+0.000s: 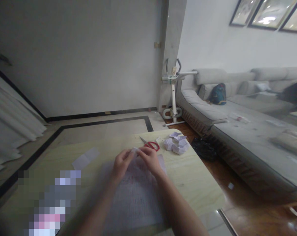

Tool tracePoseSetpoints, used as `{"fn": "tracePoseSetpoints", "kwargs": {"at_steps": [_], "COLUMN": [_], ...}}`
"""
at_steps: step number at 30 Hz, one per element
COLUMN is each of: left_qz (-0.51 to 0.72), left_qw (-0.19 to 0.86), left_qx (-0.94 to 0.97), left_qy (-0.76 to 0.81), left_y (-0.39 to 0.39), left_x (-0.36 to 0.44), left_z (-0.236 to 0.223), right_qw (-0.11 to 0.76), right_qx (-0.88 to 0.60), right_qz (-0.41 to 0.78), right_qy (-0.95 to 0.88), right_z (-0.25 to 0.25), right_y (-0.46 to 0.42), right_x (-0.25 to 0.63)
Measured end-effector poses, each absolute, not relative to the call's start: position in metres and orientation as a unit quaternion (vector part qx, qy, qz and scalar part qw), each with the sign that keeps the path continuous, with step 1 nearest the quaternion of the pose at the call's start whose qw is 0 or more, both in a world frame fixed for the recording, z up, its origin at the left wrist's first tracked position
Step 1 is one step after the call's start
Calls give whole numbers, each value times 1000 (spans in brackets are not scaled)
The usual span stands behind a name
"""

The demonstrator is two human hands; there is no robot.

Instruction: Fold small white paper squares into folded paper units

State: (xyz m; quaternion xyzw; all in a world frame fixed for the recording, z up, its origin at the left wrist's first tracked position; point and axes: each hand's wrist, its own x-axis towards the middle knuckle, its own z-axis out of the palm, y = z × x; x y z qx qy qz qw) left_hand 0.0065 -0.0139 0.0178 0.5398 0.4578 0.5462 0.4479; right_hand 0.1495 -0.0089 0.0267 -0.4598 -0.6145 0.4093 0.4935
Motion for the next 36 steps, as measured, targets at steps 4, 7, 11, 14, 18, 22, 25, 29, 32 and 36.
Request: {"fn": "tracePoseSetpoints", "kwargs": {"at_steps": [4, 7, 11, 14, 18, 22, 25, 29, 32, 36], "left_qz": [567, 558, 536, 541, 557, 553, 544, 544, 544, 542], "left_qw": [427, 407, 371, 365, 369, 378, 388, 389, 408, 419], "left_qx": [516, 524, 564, 566, 544, 543, 553, 554, 544, 534], "left_qy": [480, 498, 507, 505, 508, 506, 498, 496, 491, 496], "left_y": [-11, -9, -7, -7, -8, -8, -8, -7, -8, -8], "left_x": [3, -2, -7, -6, -5, -3, -3, -2, -1, 0], "left_z": [13, 12, 15, 17, 17, 15, 13, 12, 14, 15], "right_qw": [486, 480, 486, 489, 489, 486, 494, 497, 496, 498], "right_qx": [-479, -467, -456, -456, -467, -474, -465, -456, -462, -471], "right_qz": [378, 373, 366, 378, 395, 402, 410, 421, 419, 419], "right_qy": [-626, -642, -650, -640, -622, -614, -610, -607, -604, -595], "right_z": [22, 19, 20, 22, 22, 19, 18, 17, 16, 16], "right_y": [-7, -7, -8, -9, -8, -7, -7, -7, -6, -5], "right_x": [150, 149, 148, 147, 147, 148, 148, 147, 147, 146]}}
